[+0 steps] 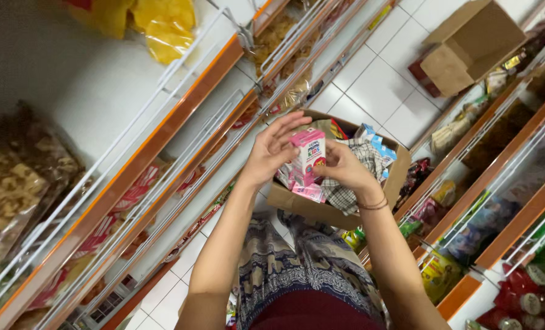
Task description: The person organizes and restocks small milk cartons on retail store shelves, handling individual cartons to align them and placing them into a cardboard box.
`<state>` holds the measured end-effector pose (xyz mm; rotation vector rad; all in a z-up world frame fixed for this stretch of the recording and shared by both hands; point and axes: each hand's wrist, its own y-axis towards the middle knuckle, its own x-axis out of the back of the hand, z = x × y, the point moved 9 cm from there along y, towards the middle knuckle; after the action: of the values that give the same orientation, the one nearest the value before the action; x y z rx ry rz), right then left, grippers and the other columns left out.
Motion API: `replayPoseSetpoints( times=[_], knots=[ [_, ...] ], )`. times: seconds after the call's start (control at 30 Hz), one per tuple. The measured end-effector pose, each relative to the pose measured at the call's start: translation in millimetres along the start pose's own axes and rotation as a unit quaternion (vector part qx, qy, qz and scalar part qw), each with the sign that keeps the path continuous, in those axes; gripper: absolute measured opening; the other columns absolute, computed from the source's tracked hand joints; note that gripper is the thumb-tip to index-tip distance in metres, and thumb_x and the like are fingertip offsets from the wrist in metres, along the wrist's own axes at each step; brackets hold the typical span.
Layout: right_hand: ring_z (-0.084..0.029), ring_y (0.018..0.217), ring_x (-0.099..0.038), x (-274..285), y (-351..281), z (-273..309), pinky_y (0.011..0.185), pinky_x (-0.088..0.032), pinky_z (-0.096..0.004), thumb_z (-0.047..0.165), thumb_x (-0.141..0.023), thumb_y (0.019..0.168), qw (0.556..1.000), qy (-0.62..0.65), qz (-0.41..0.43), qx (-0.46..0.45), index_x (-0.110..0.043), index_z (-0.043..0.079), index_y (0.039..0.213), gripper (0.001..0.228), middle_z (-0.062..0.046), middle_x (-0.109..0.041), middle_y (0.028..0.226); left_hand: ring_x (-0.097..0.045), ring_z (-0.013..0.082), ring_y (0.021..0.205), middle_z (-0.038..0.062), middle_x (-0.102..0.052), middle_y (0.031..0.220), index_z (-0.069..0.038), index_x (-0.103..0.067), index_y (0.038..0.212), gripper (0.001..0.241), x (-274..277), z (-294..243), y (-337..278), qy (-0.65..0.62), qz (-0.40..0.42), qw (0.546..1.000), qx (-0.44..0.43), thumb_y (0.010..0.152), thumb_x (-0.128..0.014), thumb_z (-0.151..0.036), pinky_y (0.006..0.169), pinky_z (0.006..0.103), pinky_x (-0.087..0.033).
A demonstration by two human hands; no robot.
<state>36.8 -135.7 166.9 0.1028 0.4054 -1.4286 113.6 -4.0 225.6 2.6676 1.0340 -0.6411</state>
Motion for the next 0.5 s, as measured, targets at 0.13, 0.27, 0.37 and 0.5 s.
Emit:
replayPoseSetpoints(
  times=[0.13, 0.27, 0.37, 0.5],
  knots=[
    [-0.013, 0.117, -0.066, -32.3, -0.2, 55.9, 0.103, -0.055, -0.031, 0.003, -0.081, 0.084, 0.996, 0.047, -0.012, 0.078, -0.052, -0.002, 0.142, 0.065, -0.006, -0.067, 0.130, -0.062, 0.0163, 0.121, 0.011, -0.061, 0.137, -0.002, -0.045, 0.157, 0.081, -24.4, -65.1, -19.1, 0.118, -0.008, 0.992, -0.049, 0.085, -0.081, 0.007, 0.102, 0.0312, -0.055],
    [-0.015, 0.113, -0.068, -72.2, 2.2, 95.2, 0.101, -0.056, -0.033, 0.000, -0.082, 0.084, 0.994, 0.014, -0.015, 0.106, -0.054, -0.005, 0.141, 0.064, -0.009, -0.068, 0.128, -0.064, 0.0120, 0.109, 0.006, -0.062, 0.127, -0.006, -0.037, 0.160, 0.093, -34.9, -115.4, -56.0, 0.186, -0.076, 0.979, -0.048, 0.080, -0.084, 0.002, 0.096, 0.0280, -0.055],
    [-0.016, 0.111, -0.068, -108.6, 3.6, 117.9, 0.098, -0.057, -0.033, -0.001, -0.080, 0.085, 0.994, -0.002, 0.003, 0.111, -0.054, -0.007, 0.141, 0.062, -0.011, -0.068, 0.126, -0.062, 0.0125, 0.109, 0.007, -0.060, 0.126, -0.006, -0.036, 0.163, 0.093, -37.5, -156.9, -86.2, 0.163, -0.123, 0.973, -0.106, 0.083, -0.084, 0.002, 0.097, 0.0284, -0.055],
    [-0.016, 0.113, -0.068, -164.6, 8.1, 148.4, 0.100, -0.056, -0.032, -0.003, -0.075, 0.089, 0.991, -0.023, 0.055, 0.120, -0.056, -0.008, 0.140, 0.055, -0.012, -0.069, 0.125, -0.064, 0.0126, 0.115, 0.008, -0.062, 0.131, -0.005, -0.040, 0.160, 0.084, -33.4, -208.9, -135.9, 0.181, -0.171, 0.955, -0.160, 0.087, -0.082, 0.001, 0.100, 0.0285, -0.056]
  ],
)
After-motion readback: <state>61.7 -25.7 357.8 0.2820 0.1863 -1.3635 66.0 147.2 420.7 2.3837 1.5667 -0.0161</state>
